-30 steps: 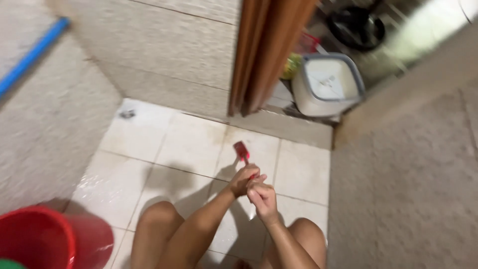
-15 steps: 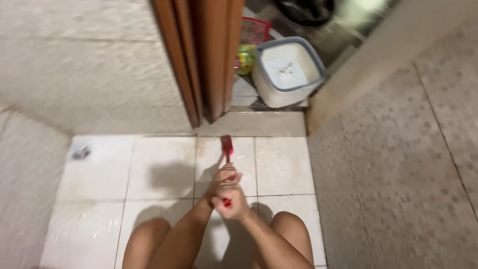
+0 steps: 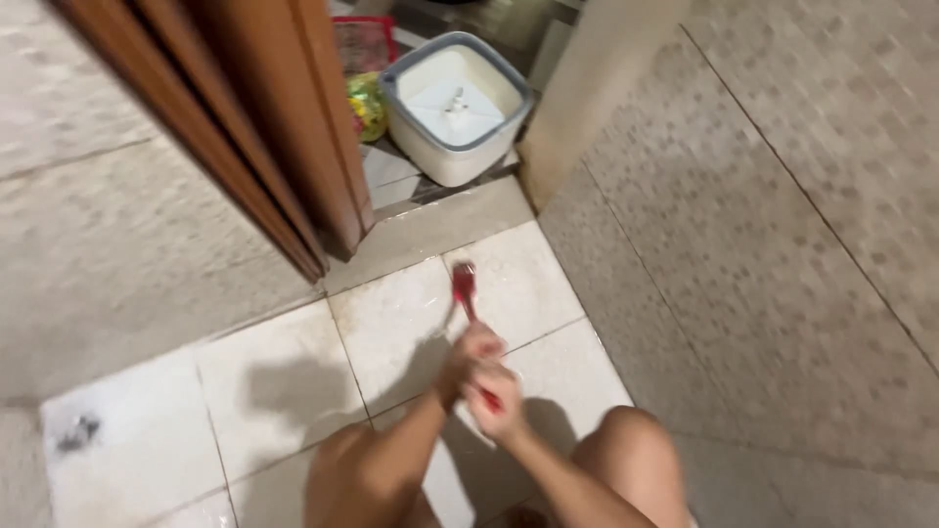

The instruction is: The person squats on the bathroom floor and scrubs the white tiles with a red brush. They briefly pick up a small packet from the toilet lid and place it on the floor before continuing to scrub the floor area near the door and walls.

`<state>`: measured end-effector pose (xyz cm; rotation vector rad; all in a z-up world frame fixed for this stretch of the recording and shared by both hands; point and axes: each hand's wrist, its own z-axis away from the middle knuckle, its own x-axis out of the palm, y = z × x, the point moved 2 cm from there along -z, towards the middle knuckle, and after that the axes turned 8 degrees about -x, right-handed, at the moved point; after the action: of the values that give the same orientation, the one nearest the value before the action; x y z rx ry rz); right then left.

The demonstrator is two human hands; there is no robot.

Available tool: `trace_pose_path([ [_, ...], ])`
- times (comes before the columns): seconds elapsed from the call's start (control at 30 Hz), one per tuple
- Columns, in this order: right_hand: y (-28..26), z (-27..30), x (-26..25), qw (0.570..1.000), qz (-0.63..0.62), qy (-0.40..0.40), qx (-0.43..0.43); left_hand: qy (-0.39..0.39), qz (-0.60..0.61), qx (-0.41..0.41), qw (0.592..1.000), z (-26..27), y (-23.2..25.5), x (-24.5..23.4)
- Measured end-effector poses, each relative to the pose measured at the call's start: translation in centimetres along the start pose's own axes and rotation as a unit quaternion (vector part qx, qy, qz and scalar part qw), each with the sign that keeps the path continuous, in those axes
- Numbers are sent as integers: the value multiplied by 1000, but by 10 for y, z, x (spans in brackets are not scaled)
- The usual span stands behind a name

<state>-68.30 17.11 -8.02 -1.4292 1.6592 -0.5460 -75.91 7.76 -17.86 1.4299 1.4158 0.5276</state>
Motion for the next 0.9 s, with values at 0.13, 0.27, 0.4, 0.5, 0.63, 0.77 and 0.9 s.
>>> trace_pose_path([
  [0.13, -14, 28, -14, 999, -20, 45, 22, -100, 43, 23, 994, -4, 4, 28],
  [0.27, 48, 5, 3, 987, 2, 158, 38, -55, 0, 32, 998, -56, -47, 26],
  [0.4, 86, -4, -18, 958, -75, 262, 93, 3, -50, 48, 998, -82, -77, 65],
  [0.5, 38, 24, -59, 970, -41, 218, 101, -60, 446, -488, 748, -56, -16, 96],
  [0.63, 1, 89, -127, 970, -29, 237, 42, -210, 551, -377, 715, -21, 7, 164],
  [0.77, -34, 91, -154, 901, -105, 413, 84, -287, 81, 30, 954, -36, 84, 167],
  [0.9, -21, 119, -159, 774, -151, 611, 62, -192, -6, -19, 981, -6, 72, 218],
])
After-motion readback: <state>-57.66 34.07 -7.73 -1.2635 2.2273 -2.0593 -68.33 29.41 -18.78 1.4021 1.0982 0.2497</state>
